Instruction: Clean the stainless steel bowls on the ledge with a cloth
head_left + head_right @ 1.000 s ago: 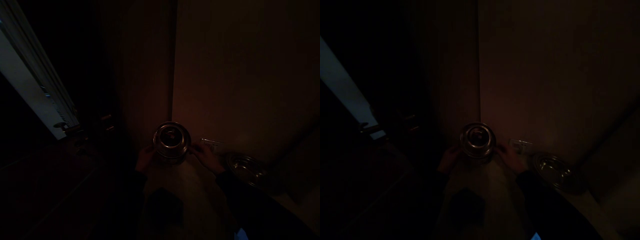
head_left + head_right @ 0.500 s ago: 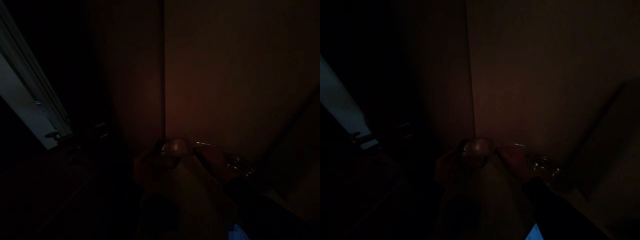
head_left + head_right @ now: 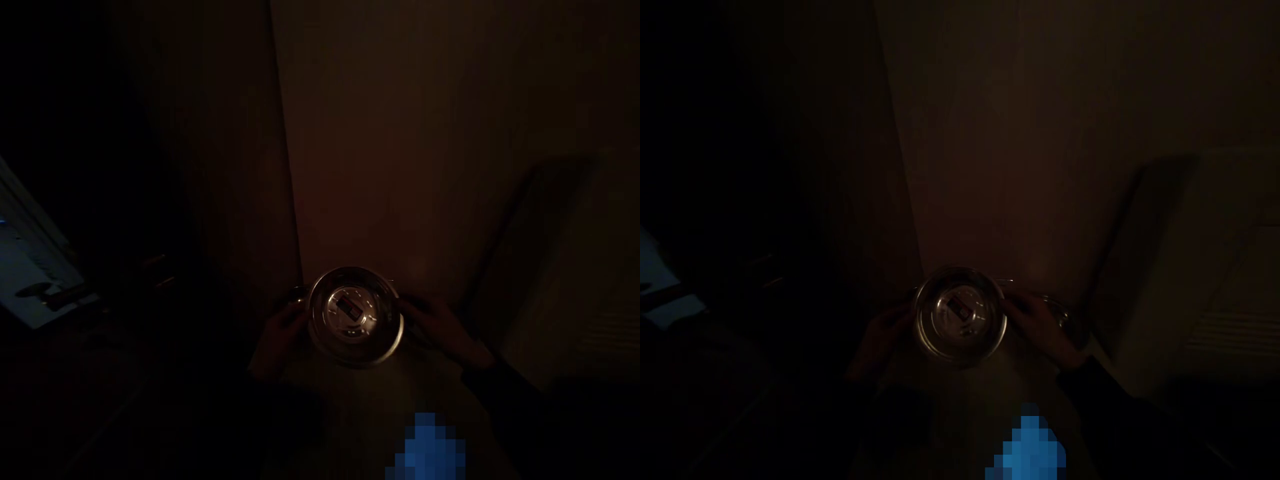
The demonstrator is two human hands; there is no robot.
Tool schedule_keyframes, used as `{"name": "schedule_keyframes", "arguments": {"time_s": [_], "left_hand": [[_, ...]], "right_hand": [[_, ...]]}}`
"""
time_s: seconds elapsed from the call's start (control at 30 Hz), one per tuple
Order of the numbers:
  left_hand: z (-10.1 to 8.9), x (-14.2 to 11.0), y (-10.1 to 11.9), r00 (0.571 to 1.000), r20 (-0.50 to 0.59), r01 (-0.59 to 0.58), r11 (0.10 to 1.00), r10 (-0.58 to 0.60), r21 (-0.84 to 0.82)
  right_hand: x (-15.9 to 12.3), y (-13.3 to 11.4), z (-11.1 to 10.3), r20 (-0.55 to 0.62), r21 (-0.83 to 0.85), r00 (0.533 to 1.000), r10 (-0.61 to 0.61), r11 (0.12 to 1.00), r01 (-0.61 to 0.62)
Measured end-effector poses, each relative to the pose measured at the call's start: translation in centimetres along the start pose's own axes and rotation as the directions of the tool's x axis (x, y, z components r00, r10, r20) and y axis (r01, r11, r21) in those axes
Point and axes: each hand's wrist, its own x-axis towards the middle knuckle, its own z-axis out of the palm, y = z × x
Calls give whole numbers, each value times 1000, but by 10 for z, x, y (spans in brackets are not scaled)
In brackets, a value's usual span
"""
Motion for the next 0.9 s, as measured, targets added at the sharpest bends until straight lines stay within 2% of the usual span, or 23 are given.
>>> {"name": "schedule_keyframes", "arguments": {"time_s": [0.2,0.37,0.57,0.73,0.9], "left_hand": [[13,-11,-4,998,54,-23,999,24,-25],[19,-17,-2,998,30,63,998,-62,-25],[22,-21,3,999,22,45,999,-46,31],[26,-15,1,990,107,71,987,-88,146],[34,-8,-19,977,133,130,958,-168,254]], "right_hand": [[-19,10,-15,-28,63,998,56,997,-54],[-26,13,-20,-19,94,998,58,994,-56],[-27,15,-24,13,90,997,80,993,-81],[-24,30,-16,90,36,984,156,987,-160],[-35,54,3,201,21,955,220,973,-228]]}}
